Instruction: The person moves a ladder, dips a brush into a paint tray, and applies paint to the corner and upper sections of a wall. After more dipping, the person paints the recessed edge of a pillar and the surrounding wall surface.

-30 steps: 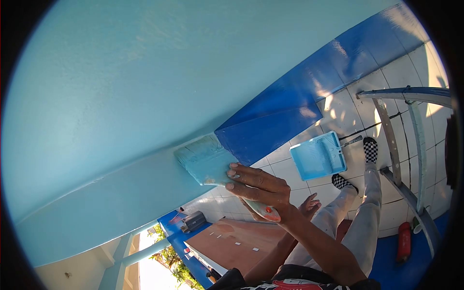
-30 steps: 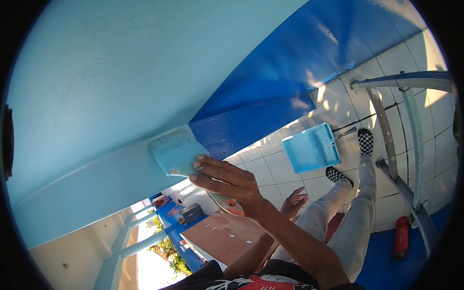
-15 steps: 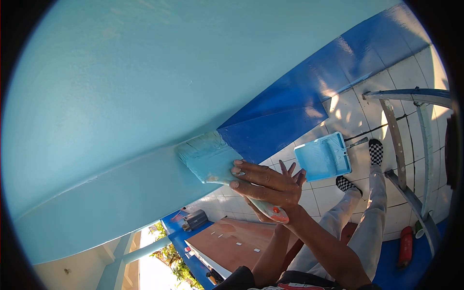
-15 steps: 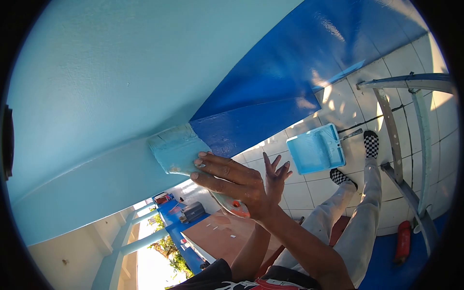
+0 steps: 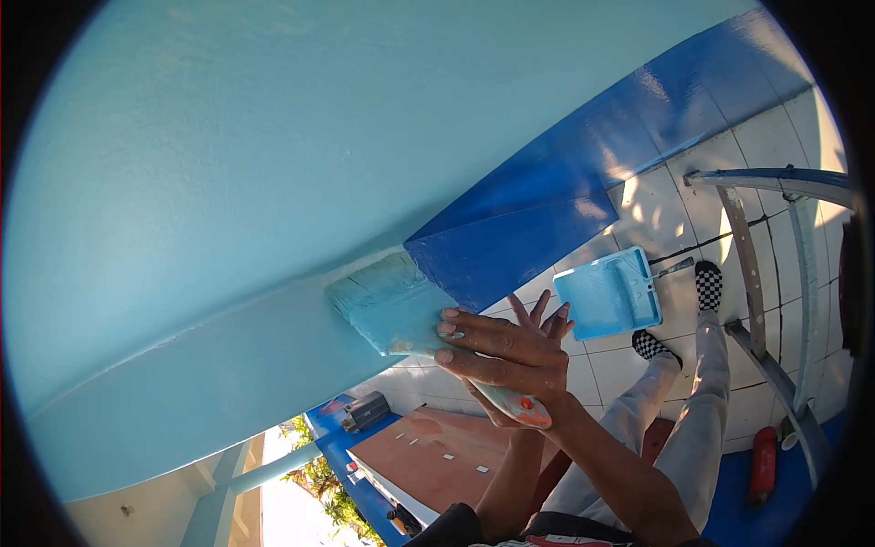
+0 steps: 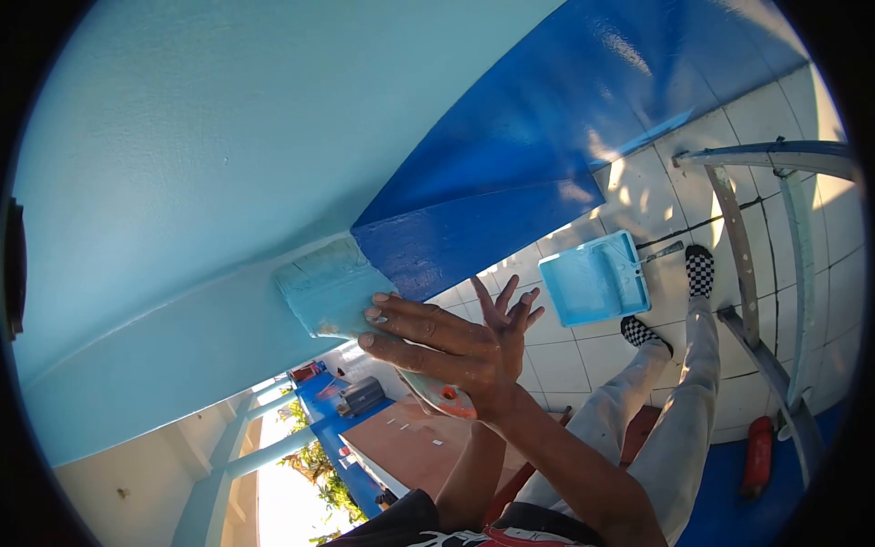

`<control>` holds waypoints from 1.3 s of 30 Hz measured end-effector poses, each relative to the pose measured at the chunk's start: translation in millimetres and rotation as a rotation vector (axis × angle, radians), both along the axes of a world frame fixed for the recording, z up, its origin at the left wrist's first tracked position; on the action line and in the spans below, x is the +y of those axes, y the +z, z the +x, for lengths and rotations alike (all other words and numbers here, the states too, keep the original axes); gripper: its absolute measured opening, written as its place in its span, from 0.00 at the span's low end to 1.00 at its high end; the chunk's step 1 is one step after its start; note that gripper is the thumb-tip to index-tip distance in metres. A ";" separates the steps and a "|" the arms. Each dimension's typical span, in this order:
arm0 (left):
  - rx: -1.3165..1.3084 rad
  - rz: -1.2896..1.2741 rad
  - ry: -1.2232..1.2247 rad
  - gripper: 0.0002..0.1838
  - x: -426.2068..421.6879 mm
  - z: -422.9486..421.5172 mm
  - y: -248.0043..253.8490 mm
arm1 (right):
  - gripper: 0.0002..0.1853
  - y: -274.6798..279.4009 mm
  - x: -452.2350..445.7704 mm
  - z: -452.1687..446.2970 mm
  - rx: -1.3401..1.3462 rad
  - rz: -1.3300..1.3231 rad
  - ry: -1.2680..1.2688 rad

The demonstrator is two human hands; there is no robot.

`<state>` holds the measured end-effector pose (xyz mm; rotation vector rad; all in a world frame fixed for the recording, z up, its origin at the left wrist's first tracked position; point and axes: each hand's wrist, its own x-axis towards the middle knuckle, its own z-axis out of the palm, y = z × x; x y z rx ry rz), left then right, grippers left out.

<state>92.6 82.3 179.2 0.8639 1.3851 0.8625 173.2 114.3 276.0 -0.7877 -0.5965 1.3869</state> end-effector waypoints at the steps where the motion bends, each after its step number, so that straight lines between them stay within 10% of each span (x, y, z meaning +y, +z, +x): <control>1: 0.029 -0.021 -0.008 0.52 0.7 1.0 1.5 | 0.19 -1.5 2.3 0.8 0.045 -0.036 0.036; 2: 0.059 -0.039 -0.017 0.52 1.8 1.5 2.7 | 0.19 -6.8 4.8 2.1 0.045 -0.037 0.036; 4: 0.092 -0.056 -0.029 0.53 1.0 -2.5 0.3 | 0.21 -22.6 7.4 -1.0 -1.138 0.321 -0.324; 11: -0.132 -0.054 0.103 0.57 -0.2 -10.2 -2.1 | 0.28 -40.0 8.2 -10.5 -1.173 0.497 -0.256; 14: -0.119 -0.064 0.101 0.57 0.9 -11.3 -4.6 | 0.25 -28.8 3.3 -16.6 -0.824 0.271 -0.425; 17: -0.102 -0.081 0.107 0.56 -4.4 -13.8 -6.2 | 0.23 -11.3 5.2 0.2 0.046 0.035 0.095; 20: -0.088 -0.085 0.105 0.56 -2.0 -15.9 -8.5 | 0.21 -24.8 4.0 -11.4 -0.717 0.220 -0.375; 24: -0.072 -0.098 0.114 0.55 -4.8 -19.5 -12.7 | 0.20 -16.7 7.3 -0.7 -0.777 0.255 -0.332; 26: -0.064 -0.101 0.115 0.55 -4.7 -21.3 -14.7 | 0.26 -25.0 1.9 -8.6 -0.187 0.157 0.033; 27: -0.059 -0.105 0.117 0.55 -5.7 -21.3 -14.8 | 0.34 -33.7 17.5 -7.0 -0.979 0.400 -0.398; 30: -0.051 -0.117 0.113 0.55 -5.5 -20.9 -17.3 | 0.22 4.0 -1.8 8.9 -0.614 -0.037 -0.336; 34: -0.042 -0.132 0.115 0.54 -3.9 -15.4 -16.1 | 0.18 17.8 -15.5 18.9 0.008 0.116 -0.271; 39: 0.211 -0.145 0.155 0.58 2.4 -4.3 -19.0 | 0.15 11.2 -18.8 49.2 -0.254 0.213 -0.170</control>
